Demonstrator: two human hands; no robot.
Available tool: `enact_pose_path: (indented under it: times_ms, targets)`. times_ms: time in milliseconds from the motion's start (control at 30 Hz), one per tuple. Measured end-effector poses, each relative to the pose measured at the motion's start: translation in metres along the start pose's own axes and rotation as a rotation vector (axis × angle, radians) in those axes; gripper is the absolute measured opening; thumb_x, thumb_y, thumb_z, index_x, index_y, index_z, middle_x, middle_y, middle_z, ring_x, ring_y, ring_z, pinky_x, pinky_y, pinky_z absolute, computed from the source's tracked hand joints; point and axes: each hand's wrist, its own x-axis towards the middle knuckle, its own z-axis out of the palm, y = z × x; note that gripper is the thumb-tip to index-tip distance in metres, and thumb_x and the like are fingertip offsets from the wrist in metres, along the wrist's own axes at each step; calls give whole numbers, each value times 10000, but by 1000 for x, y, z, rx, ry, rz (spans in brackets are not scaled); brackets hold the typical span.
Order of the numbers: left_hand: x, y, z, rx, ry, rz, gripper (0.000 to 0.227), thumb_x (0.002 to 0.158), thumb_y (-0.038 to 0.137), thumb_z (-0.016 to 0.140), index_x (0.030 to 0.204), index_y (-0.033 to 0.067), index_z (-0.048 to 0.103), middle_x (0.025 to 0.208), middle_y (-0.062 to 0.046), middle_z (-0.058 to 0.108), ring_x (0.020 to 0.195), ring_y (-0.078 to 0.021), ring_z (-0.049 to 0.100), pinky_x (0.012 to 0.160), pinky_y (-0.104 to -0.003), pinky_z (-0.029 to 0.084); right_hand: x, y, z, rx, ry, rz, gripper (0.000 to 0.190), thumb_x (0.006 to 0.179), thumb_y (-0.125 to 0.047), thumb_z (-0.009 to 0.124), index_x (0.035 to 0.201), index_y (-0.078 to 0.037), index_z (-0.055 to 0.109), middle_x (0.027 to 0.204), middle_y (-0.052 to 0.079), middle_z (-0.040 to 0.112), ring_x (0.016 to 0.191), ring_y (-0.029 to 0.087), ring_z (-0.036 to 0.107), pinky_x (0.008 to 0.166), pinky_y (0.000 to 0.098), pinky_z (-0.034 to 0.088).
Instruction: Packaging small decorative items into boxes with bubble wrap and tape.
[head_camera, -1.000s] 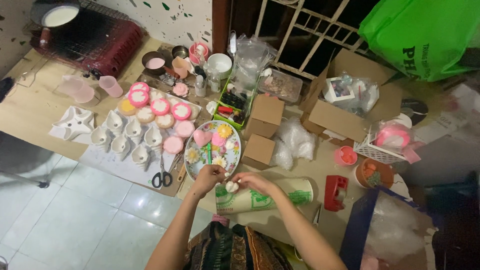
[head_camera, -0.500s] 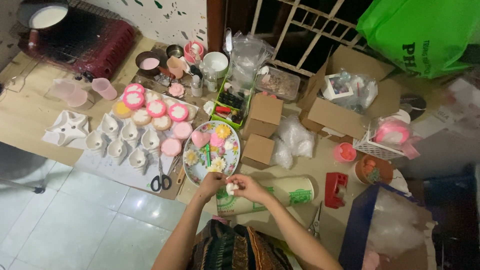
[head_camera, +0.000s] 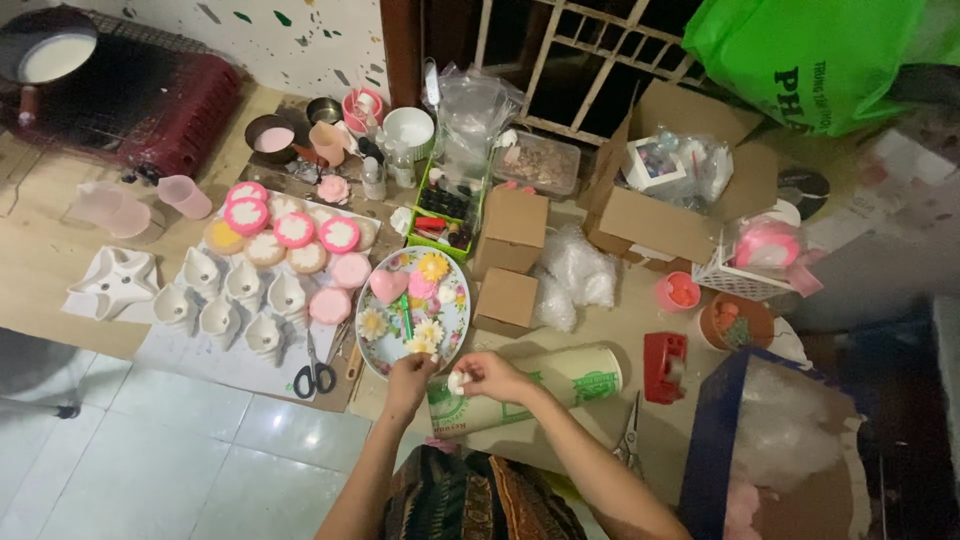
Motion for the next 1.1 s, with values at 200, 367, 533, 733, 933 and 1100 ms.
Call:
enact_pose_path:
  times_ms: [200,367,533,733,933,1100]
  targets:
    - [-57,70,5,36,3,263,262,837,147,774,1073,35,764,935,-56,785,800,-136,712,718,-291,568,4,16,-7,-108,24,23,231,861,-12,804,1058,20,687,994,98,744,892,138,696,782,301,565]
    - [-66,71,9,138,-33,252,297,785,105,829,1075,57,786,895,-54,796,753,-138,705,703,-292,572,4,23,-4,-45,89,-202,189,788,45,818,930,70,696,1054,117,701,875,154,712,758,324,595]
    - [-36,17,23,-12,-126,156,280,811,49,783,1090,59,774,891,-68,793,768,-132,701,692,-282,571,-65,-36,-3,-97,336,-138,365,771,19,844,1065,27,629,1150,91,658,892,149,718,768,314,600]
    - [-5,-2,22,-215,-215,-238,259,861,64,750,1107,-12,721,946,-122,760,780,-208,699,704,-329,582,-183,125,-26,42,1473,-188,297,906,25,659,1197,-37,653,1012,86,689,825,188,609,704,262,502]
    - [16,-8,14,-195,-304,-365,341,864,88,748,1171,-59,727,986,-109,730,793,-193,678,692,-347,594,-248,175,7,-509,1129,698,674,708,-127,857,1266,57,527,1131,254,645,1080,417,613,943,470,512]
    - [19,-6,9,-202,-394,-444,368,854,104,753,1195,-31,724,1008,-112,742,770,-227,656,700,-351,616,-242,174,3,-400,1066,949,616,830,-252,804,1277,56,511,1078,233,693,958,391,723,826,469,597]
